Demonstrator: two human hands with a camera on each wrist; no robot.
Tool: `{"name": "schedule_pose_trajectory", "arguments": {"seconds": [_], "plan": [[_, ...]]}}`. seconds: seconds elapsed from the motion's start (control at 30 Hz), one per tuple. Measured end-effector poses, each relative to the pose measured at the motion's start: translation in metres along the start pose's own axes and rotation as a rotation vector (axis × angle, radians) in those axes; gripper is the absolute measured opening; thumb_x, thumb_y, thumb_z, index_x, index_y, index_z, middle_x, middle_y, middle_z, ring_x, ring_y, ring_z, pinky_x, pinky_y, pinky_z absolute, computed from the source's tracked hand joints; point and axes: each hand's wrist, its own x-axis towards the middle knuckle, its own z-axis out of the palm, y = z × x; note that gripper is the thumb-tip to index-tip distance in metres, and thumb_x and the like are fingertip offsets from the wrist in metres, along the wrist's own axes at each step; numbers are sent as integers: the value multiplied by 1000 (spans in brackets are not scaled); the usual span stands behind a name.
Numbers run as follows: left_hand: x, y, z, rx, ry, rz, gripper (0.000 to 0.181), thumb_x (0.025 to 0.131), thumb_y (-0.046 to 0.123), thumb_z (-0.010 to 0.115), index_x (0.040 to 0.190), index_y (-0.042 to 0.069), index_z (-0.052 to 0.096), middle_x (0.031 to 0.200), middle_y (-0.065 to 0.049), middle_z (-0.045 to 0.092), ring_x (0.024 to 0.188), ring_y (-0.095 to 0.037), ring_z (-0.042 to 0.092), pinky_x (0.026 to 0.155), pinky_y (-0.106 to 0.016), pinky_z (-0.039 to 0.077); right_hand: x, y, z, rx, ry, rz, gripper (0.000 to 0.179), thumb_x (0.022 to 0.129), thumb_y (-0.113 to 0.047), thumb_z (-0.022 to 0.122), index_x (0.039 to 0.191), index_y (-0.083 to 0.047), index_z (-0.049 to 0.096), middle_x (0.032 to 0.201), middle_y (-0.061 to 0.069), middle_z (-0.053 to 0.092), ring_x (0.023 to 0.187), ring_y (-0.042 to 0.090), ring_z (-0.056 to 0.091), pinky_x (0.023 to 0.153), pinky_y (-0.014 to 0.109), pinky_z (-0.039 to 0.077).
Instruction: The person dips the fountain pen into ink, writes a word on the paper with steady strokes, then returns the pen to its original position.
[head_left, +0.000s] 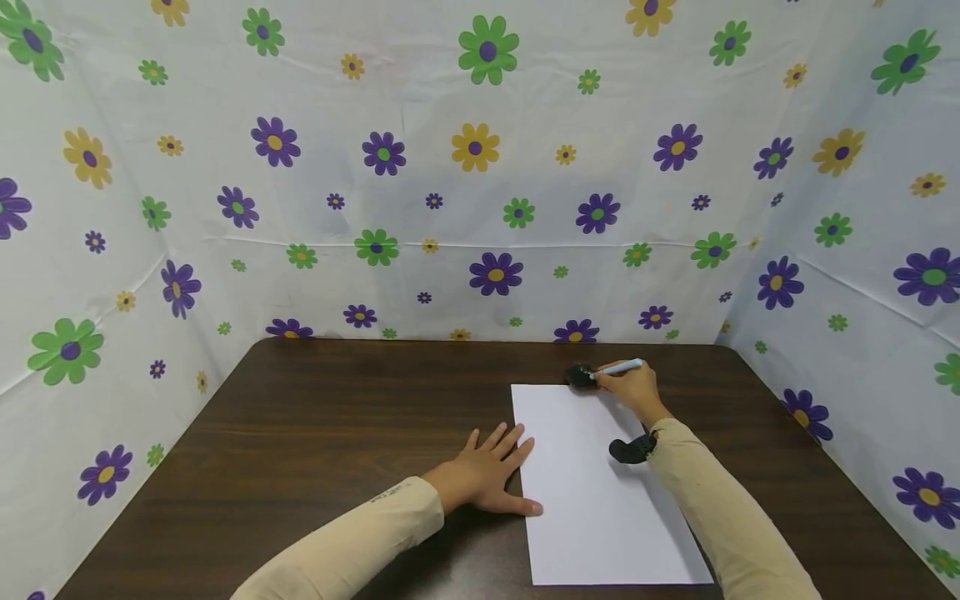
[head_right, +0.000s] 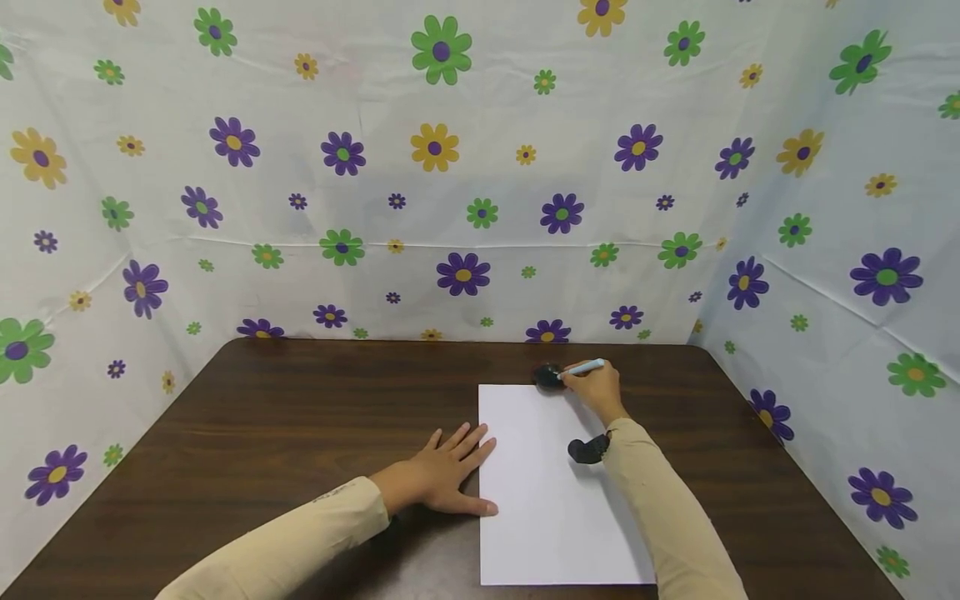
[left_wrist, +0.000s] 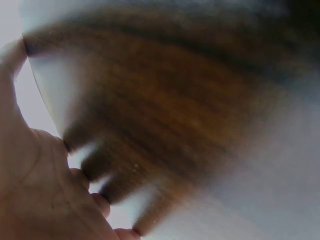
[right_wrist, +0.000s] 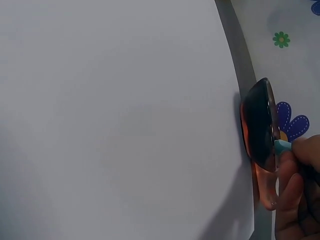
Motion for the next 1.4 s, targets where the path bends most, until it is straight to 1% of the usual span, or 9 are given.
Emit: {"name": "schedule_pose_trajectory", "arguments": {"seconds": [0.1,0.27,0.5,0.63,0.77,0.93,1.07,1.27,1.4], "plan": [[0,0,0,-10,-1,-2,96,81,76,49,155,27,14,162,1,2,149,-24,3,115,-58,7,-3,0,-3,4,-4,-1,23,81,-22,75,96,-4,76,77,7,73,65,13,60,54,25,46],[0,1,-1,9,-9,0,96,82,76,47,156,27,11,162,0,0,148,-24,1,115,-58,5,-6,-2,-5,-1,-18,-17,22,81,-21,76,95,-4,76,77,7,73,66,14,59,55,26,45],[0,2,-2,5,-2,-5,96,81,77,48,155,27,13,162,1,2,149,-24,3,115,-58,7,-8,-6,0,5,-50,-36,22,81,-20,76,95,-4,76,76,5,72,65,12,60,58,25,47],[3,0,2,7,3,4,97,81,78,46,155,27,12,162,1,1,148,-24,1,115,-58,6,-7,-8,4,14,-37,-38,22,82,-19,75,96,-3,75,76,7,73,63,9,62,57,23,48],[3,0,2,4,-1,1,97,81,78,46,155,28,11,162,1,0,149,-24,1,115,-58,5,-4,-8,8,13,-15,-36,21,83,-19,74,97,-2,75,77,8,73,63,9,63,55,22,48],[-1,1,-1,7,-8,-8,96,81,77,47,155,27,12,162,1,1,148,-24,1,115,-57,6,-3,-8,12,-21,43,-29,22,82,-20,74,96,-3,76,80,10,74,72,19,68,57,23,48],[-4,3,-3,7,2,-7,96,81,77,48,155,27,14,162,1,3,148,-24,3,115,-57,8,-4,-7,9,-67,93,3,22,81,-22,74,93,-5,77,84,11,74,82,26,68,61,26,49],[-4,3,-4,8,16,-3,96,81,77,48,155,26,15,162,0,3,148,-24,4,115,-58,9,-6,-8,3,-72,98,63,22,78,-22,72,86,-2,75,82,15,71,74,24,63,59,28,48],[-4,2,-3,-1,14,-2,96,81,76,48,155,26,15,162,0,3,148,-24,4,115,-58,8,-7,-6,3,-79,82,58,22,76,-24,72,84,-3,75,76,11,70,69,22,60,57,27,45]]}}
